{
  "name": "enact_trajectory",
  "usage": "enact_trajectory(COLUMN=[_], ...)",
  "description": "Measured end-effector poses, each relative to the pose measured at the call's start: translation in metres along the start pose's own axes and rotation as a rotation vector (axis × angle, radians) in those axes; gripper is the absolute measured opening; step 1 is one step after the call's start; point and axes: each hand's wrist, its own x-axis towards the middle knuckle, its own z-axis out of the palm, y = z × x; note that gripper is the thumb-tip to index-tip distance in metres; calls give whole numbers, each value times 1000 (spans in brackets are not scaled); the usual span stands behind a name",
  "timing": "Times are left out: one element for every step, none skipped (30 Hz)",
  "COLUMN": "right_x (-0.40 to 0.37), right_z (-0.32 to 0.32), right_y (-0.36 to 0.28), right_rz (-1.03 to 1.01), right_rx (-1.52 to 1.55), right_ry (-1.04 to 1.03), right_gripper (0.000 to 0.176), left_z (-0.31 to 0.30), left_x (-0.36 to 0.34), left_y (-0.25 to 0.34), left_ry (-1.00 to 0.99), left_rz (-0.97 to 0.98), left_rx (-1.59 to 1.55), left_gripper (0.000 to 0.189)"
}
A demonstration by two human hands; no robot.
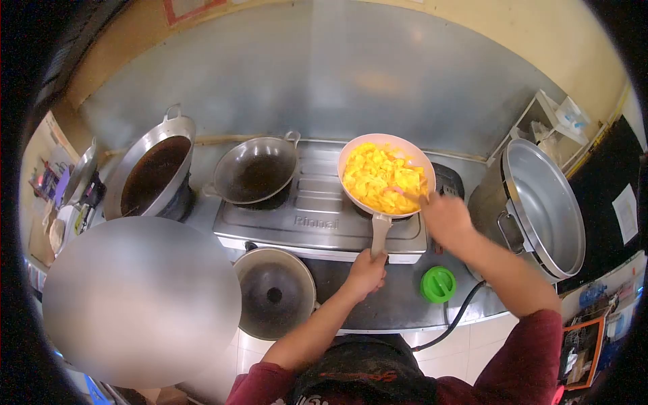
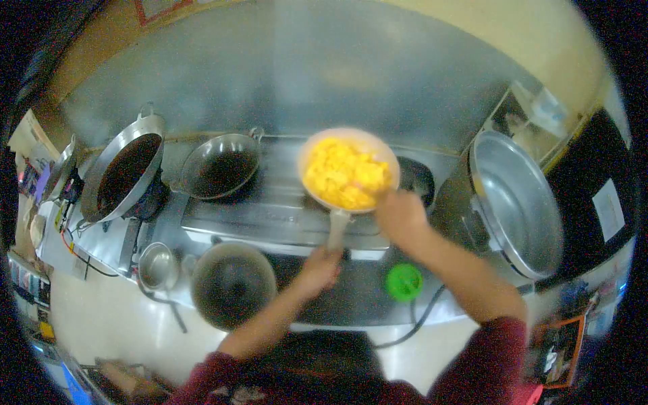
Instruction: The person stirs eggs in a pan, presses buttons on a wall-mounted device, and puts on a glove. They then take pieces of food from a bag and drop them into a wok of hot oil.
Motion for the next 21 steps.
enact_trajectory(right_x=[9,12,10,2,-8,-10,0,16,32,51,67,79,92,106,121,137,137,137,137,175,175], right_z=[-13,-36,-58,-83,-109,-121,-114,-100,-83,-64,-44,-21,2,22,53,118,105,92,77,126,117], right_y=[12,25,34,41,47,51,54,60,63,60,58,55,53,52,55,73,72,71,71,98,93], right_rz=[24,48,67,83,95,104,158,214,271,371,336,293,241,275,290,178,199,220,242,223,292], right_rx=[24,49,72,51,30,12,18,26,33,46,31,17,3,46,92,-29,27,84,140,206,462], right_ry=[-14,-26,-39,-10,18,49,53,58,66,29,11,-5,-14,-35,-56,81,71,62,55,51,171], right_gripper=[35,32,29,24,20,18,17,16,16,18,20,21,23,26,30,37,35,35,35,32,29], left_z=[0,-1,-3,-4,-4,-4,-5,-6,-6,-5,-4,-4,-4,-3,-2,-4,-3,3,8,16,12], left_x=[-2,-3,-4,-2,0,2,5,8,11,13,16,18,19,20,37,10,25,49,77,114,88], left_y=[1,3,5,5,3,0,-5,-10,-14,-16,-16,-17,-19,-22,-43,-17,-28,-50,-74,-106,-76], left_ry=[-5,-9,-11,-14,-14,-11,-15,-17,-20,-6,15,44,32,35,13,-22,-9,17,64,171,4], left_rz=[8,18,27,26,24,21,37,56,77,81,88,91,91,93,178,138,178,261,373,572,339], left_rx=[-4,-7,-15,22,55,89,65,45,24,80,134,184,172,154,206,182,164,169,172,217,71], left_gripper=[25,25,26,26,27,27,28,29,30,30,30,30,29,29,27,29,29,29,30,31,31])
